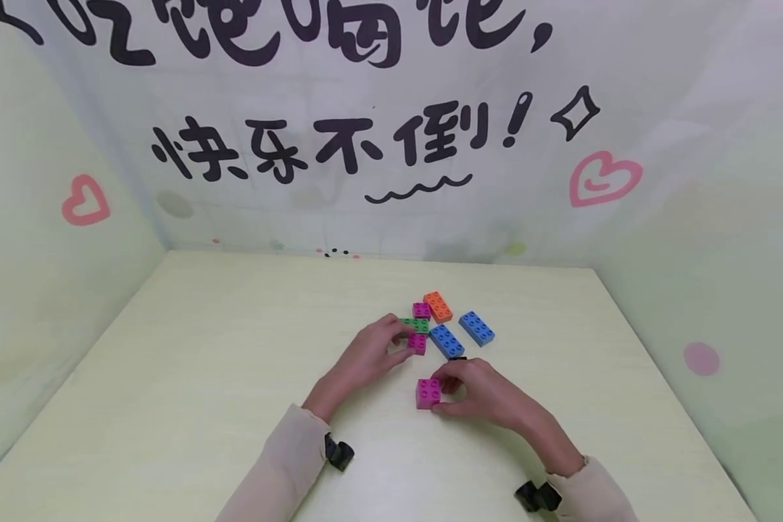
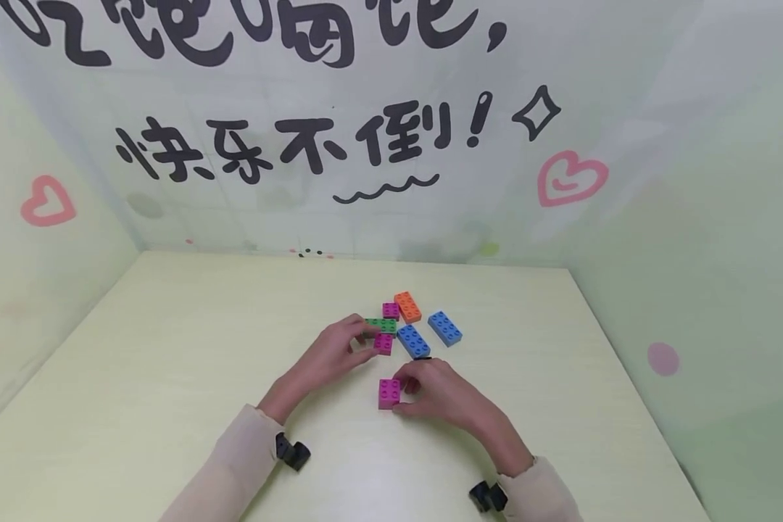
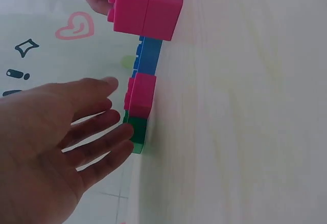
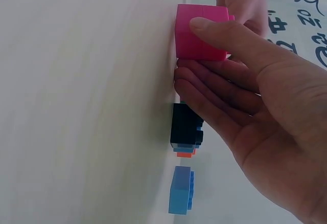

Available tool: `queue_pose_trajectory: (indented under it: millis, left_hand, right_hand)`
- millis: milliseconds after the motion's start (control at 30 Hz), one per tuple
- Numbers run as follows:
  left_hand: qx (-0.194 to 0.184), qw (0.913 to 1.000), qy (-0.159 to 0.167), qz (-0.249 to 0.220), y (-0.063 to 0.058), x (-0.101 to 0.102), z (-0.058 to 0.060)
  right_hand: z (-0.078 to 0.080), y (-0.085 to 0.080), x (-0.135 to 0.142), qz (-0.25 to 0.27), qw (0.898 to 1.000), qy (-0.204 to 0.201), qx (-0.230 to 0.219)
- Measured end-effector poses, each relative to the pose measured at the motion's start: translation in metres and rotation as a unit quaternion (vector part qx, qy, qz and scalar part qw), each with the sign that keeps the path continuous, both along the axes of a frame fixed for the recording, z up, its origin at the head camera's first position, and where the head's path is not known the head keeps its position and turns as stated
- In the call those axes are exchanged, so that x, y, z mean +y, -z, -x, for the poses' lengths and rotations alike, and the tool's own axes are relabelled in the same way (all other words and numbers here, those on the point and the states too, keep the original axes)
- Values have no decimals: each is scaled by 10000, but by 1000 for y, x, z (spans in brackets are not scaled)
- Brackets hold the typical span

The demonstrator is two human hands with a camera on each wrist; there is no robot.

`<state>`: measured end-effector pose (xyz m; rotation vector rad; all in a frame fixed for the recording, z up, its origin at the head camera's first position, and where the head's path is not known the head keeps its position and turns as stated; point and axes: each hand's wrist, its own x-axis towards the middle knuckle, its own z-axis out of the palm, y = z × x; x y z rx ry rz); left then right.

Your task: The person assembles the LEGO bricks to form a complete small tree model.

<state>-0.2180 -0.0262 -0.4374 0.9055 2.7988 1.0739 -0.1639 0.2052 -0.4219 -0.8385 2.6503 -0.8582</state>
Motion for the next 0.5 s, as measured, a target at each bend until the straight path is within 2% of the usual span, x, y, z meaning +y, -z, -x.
queue_pose_trajectory:
  millis: [167, 300, 367, 500]
  left_hand:
    - [669, 9953, -72, 690, 7, 5, 6]
    - [1086, 9887, -117, 1027, 9, 10, 5]
    - [1151, 9867, -135, 1143, 6, 11, 3]
    - [843, 9883, -150, 1266, 1, 16, -3]
  right_hand:
    - [-1, 1, -4, 51, 10000, -37, 13]
    - [-2, 0, -3, 74, 9999, -54, 64]
    - [-2, 0, -2, 75, 10000, -36, 46]
    - [-2, -2, 2, 80, 10000, -16, -2]
